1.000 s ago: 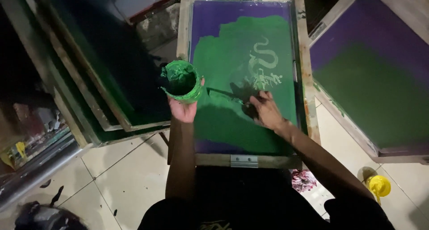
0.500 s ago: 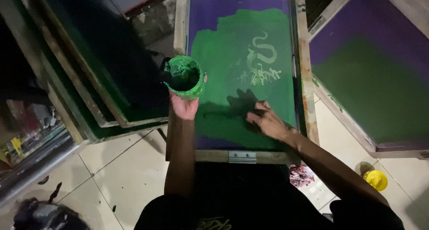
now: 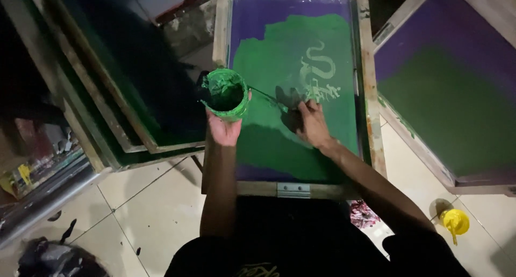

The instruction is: Spreading green ink onto a screen printing frame using a small spatula to prepare for printing.

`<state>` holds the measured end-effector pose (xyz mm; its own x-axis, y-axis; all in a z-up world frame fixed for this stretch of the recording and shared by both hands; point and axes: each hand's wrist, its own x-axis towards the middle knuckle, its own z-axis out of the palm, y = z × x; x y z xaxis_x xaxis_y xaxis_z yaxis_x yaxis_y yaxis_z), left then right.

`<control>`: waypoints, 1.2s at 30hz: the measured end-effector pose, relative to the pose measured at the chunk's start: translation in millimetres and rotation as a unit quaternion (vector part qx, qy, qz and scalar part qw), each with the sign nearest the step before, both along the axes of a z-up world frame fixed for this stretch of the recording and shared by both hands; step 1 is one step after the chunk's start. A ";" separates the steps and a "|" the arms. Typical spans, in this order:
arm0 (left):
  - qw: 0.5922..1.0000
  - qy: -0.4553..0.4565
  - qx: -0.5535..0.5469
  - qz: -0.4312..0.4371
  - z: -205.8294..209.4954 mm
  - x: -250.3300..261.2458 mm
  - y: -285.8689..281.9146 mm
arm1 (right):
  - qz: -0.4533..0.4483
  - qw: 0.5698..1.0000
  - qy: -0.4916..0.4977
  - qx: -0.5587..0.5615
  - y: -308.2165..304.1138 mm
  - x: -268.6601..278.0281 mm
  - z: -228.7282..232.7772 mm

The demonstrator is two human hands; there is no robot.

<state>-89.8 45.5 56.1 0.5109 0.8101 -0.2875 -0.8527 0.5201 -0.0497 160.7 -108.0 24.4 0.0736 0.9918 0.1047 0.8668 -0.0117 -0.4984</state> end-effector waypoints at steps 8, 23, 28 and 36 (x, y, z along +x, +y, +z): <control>1.000 -0.005 -0.001 0.005 0.8 -3.7 2.6 | 0.044 0.993 -0.078 0.078 13.3 -9.0 -30.1; 1.000 -0.008 -0.002 0.002 2.2 -0.8 7.2 | 0.152 0.960 -0.041 0.232 -10.5 -34.1 53.9; 1.000 -0.010 0.000 -0.003 2.9 -1.3 6.4 | 0.176 0.954 -0.023 0.241 -22.4 -21.5 22.4; 1.000 -0.010 0.001 -0.004 3.1 0.1 3.7 | 0.202 0.960 0.102 0.164 -41.7 -14.3 27.8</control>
